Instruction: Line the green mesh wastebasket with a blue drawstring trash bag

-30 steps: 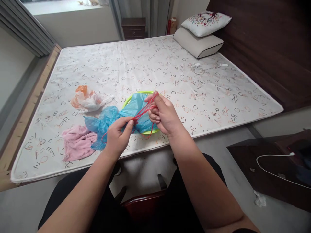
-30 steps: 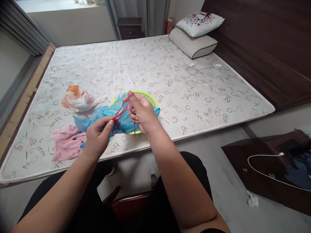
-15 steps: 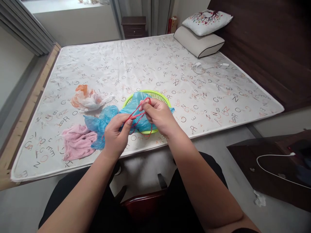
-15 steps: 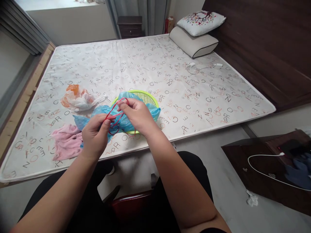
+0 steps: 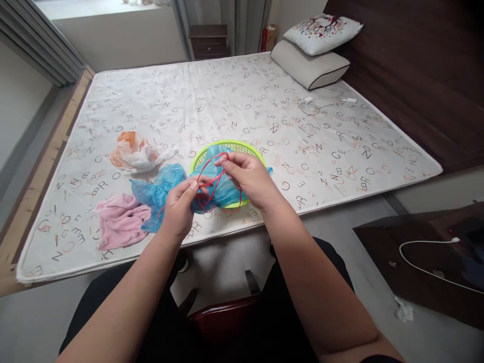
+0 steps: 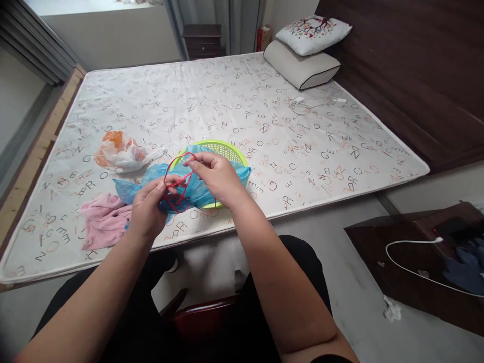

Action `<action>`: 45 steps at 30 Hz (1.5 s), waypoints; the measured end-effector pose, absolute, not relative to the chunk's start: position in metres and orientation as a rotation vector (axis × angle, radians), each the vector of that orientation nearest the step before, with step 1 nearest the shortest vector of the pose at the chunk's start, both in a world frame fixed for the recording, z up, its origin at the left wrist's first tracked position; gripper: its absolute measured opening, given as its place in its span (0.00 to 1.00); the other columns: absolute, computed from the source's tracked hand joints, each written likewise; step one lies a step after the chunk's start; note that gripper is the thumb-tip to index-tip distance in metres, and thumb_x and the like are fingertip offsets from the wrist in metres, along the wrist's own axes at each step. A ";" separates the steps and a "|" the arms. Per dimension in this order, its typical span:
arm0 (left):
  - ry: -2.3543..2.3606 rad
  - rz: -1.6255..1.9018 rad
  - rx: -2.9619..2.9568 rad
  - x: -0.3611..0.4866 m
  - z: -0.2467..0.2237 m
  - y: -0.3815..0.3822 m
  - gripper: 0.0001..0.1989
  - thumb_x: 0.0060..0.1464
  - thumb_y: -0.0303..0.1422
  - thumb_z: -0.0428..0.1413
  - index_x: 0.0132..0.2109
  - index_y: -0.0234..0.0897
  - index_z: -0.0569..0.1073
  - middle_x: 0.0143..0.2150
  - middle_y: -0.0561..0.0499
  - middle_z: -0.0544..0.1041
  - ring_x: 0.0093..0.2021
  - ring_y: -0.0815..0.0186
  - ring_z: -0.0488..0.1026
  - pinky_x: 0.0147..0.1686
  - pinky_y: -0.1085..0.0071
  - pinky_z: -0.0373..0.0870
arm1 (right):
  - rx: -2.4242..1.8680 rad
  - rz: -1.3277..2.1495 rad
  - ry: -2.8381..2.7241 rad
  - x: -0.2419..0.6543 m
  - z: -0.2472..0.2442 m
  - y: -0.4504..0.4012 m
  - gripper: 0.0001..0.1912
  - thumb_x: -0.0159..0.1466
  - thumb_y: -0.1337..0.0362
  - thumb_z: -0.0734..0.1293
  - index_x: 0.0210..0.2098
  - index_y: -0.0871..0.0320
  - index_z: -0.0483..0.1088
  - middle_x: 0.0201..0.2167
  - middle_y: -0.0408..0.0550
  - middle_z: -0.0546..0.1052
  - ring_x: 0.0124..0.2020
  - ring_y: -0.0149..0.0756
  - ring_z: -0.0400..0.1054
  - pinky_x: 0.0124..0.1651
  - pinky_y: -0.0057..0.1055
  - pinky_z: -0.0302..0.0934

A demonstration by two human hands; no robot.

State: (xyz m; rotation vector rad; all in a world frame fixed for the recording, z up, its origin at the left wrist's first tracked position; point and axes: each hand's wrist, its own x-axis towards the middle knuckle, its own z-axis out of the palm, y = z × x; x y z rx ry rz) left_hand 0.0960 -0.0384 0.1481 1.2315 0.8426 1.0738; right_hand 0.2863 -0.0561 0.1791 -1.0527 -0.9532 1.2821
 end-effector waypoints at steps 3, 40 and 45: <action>0.734 0.874 1.105 0.097 0.155 -0.036 0.19 0.58 0.43 0.62 0.25 0.36 0.72 0.50 0.40 0.81 0.43 0.56 0.81 0.40 0.62 0.80 | -1.029 1.306 -1.001 0.285 0.182 -0.059 0.18 0.64 0.48 0.72 0.42 0.56 0.78 0.27 0.40 0.72 0.27 0.26 0.62 0.26 0.24 0.55; 0.704 1.217 0.773 0.079 0.173 -0.012 0.10 0.57 0.40 0.68 0.42 0.43 0.80 0.21 0.61 0.51 0.17 0.78 0.46 0.14 0.83 0.55 | -0.858 1.128 -0.744 0.296 0.197 -0.068 0.29 0.66 0.52 0.70 0.65 0.38 0.64 0.62 0.43 0.73 0.25 0.23 0.62 0.26 0.24 0.62; 0.763 0.951 0.922 0.086 0.165 -0.025 0.17 0.50 0.46 0.71 0.41 0.39 0.81 0.20 0.61 0.53 0.16 0.77 0.48 0.12 0.81 0.46 | -0.953 1.331 -0.985 0.276 0.188 -0.063 0.27 0.59 0.51 0.77 0.56 0.50 0.75 0.51 0.48 0.80 0.37 0.30 0.72 0.34 0.26 0.67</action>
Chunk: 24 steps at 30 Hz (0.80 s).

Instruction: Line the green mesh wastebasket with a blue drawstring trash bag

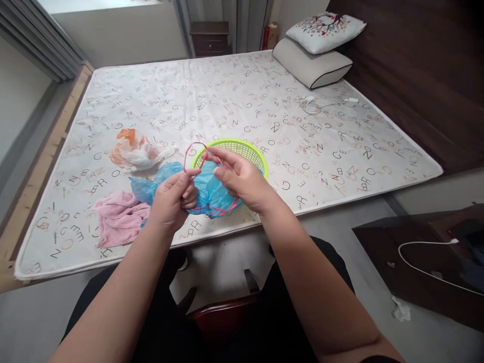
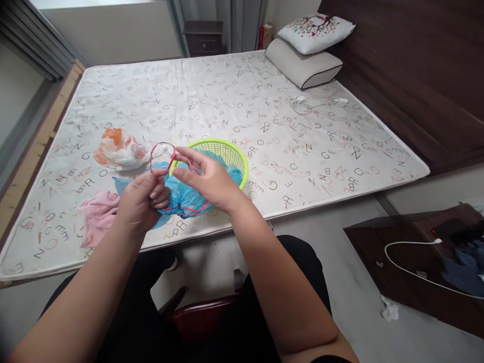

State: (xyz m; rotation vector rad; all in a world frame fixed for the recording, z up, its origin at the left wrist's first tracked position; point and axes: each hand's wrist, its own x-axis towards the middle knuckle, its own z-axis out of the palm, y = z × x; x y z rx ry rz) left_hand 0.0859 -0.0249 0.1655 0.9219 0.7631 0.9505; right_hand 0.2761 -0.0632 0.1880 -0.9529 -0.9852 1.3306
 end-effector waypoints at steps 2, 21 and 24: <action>0.768 0.858 0.972 0.087 0.159 -0.028 0.18 0.51 0.47 0.70 0.40 0.37 0.81 0.19 0.60 0.54 0.16 0.77 0.50 0.13 0.80 0.47 | -0.966 1.355 -1.019 0.274 0.185 -0.061 0.26 0.57 0.52 0.79 0.53 0.53 0.76 0.44 0.47 0.81 0.38 0.31 0.72 0.36 0.25 0.67; 0.968 0.684 1.927 0.101 0.146 -0.051 0.14 0.66 0.38 0.55 0.52 0.40 0.82 0.34 0.50 0.78 0.31 0.67 0.71 0.35 0.70 0.68 | -0.871 1.388 -0.548 0.287 0.189 -0.057 0.13 0.66 0.54 0.73 0.41 0.52 0.68 0.23 0.32 0.63 0.15 0.19 0.43 0.16 0.20 0.38; 0.883 0.546 1.973 0.105 0.149 -0.050 0.15 0.62 0.41 0.60 0.49 0.38 0.83 0.30 0.52 0.77 0.27 0.68 0.68 0.31 0.71 0.65 | -0.873 1.386 -0.605 0.282 0.189 -0.059 0.11 0.67 0.56 0.72 0.42 0.53 0.68 0.24 0.32 0.64 0.15 0.18 0.44 0.16 0.19 0.38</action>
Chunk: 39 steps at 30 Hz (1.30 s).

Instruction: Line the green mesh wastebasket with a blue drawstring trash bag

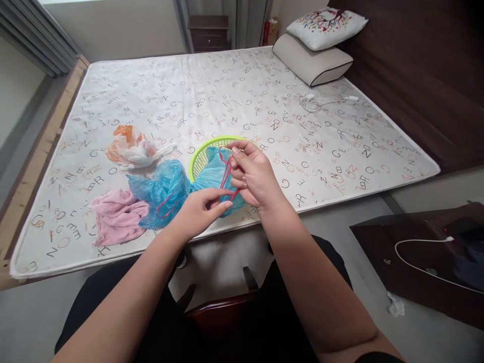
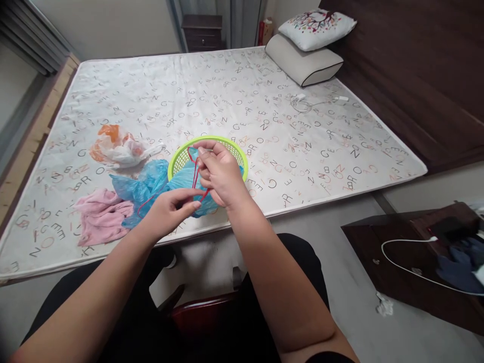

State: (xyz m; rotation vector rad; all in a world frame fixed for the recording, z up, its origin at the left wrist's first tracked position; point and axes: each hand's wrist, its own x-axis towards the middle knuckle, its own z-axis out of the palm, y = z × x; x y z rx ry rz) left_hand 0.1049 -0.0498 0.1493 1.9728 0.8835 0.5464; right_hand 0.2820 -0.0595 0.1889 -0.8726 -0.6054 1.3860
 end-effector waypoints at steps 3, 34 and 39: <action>0.773 0.475 1.982 0.106 0.150 -0.048 0.13 0.63 0.41 0.60 0.37 0.36 0.82 0.29 0.51 0.77 0.29 0.67 0.70 0.32 0.71 0.65 | -0.915 1.351 -0.651 0.282 0.186 -0.059 0.11 0.66 0.56 0.72 0.43 0.53 0.69 0.26 0.33 0.67 0.16 0.18 0.48 0.16 0.18 0.44; 0.589 0.651 1.074 0.098 0.138 -0.043 0.19 0.60 0.44 0.62 0.30 0.36 0.68 0.25 0.49 0.74 0.26 0.66 0.70 0.28 0.71 0.63 | -1.254 1.109 -1.207 0.295 0.163 -0.056 0.24 0.63 0.65 0.71 0.58 0.49 0.70 0.53 0.47 0.78 0.39 0.32 0.72 0.43 0.32 0.73; 0.695 0.773 1.044 0.099 0.135 -0.041 0.18 0.59 0.45 0.64 0.35 0.35 0.72 0.30 0.47 0.79 0.25 0.68 0.72 0.28 0.72 0.67 | -1.165 1.140 -0.985 0.304 0.166 -0.053 0.05 0.66 0.61 0.70 0.40 0.54 0.73 0.32 0.42 0.77 0.27 0.27 0.68 0.31 0.25 0.68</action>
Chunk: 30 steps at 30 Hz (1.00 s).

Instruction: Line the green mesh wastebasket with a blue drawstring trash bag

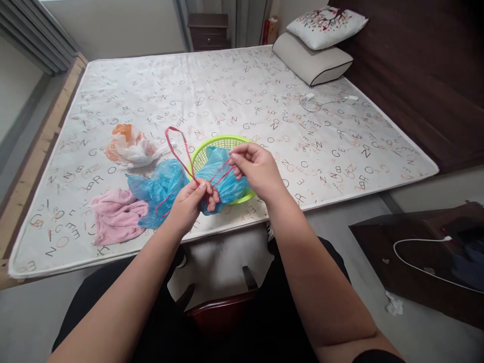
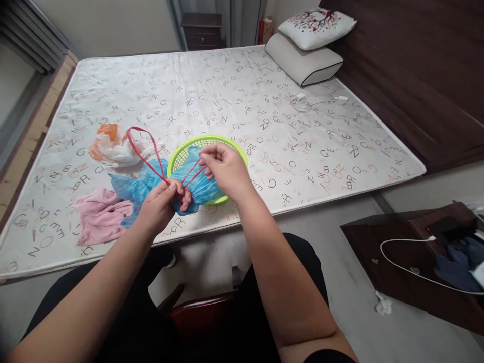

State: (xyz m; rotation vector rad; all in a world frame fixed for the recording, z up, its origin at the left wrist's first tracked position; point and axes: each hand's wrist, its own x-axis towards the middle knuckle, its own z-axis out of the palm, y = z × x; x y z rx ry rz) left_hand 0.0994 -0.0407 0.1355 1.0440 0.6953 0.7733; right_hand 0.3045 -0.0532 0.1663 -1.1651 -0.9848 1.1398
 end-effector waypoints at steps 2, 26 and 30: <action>0.761 0.836 0.984 0.101 0.135 -0.038 0.17 0.57 0.44 0.66 0.38 0.33 0.74 0.33 0.46 0.81 0.26 0.69 0.73 0.29 0.73 0.70 | -1.128 1.136 -0.903 0.309 0.169 -0.054 0.08 0.64 0.59 0.72 0.39 0.54 0.72 0.30 0.41 0.77 0.28 0.27 0.70 0.32 0.25 0.69; 0.700 0.796 0.606 0.093 0.150 -0.031 0.11 0.60 0.38 0.65 0.35 0.35 0.75 0.27 0.55 0.69 0.23 0.76 0.68 0.26 0.80 0.71 | -1.217 0.993 -1.443 0.291 0.182 -0.068 0.07 0.65 0.66 0.66 0.40 0.52 0.76 0.44 0.45 0.79 0.46 0.37 0.72 0.47 0.34 0.68; 0.652 0.727 0.846 0.090 0.146 -0.027 0.16 0.55 0.43 0.68 0.34 0.34 0.77 0.25 0.52 0.70 0.27 0.69 0.71 0.30 0.73 0.72 | -1.178 0.986 -1.656 0.288 0.178 -0.067 0.11 0.64 0.68 0.67 0.44 0.51 0.77 0.48 0.46 0.80 0.53 0.40 0.71 0.54 0.37 0.66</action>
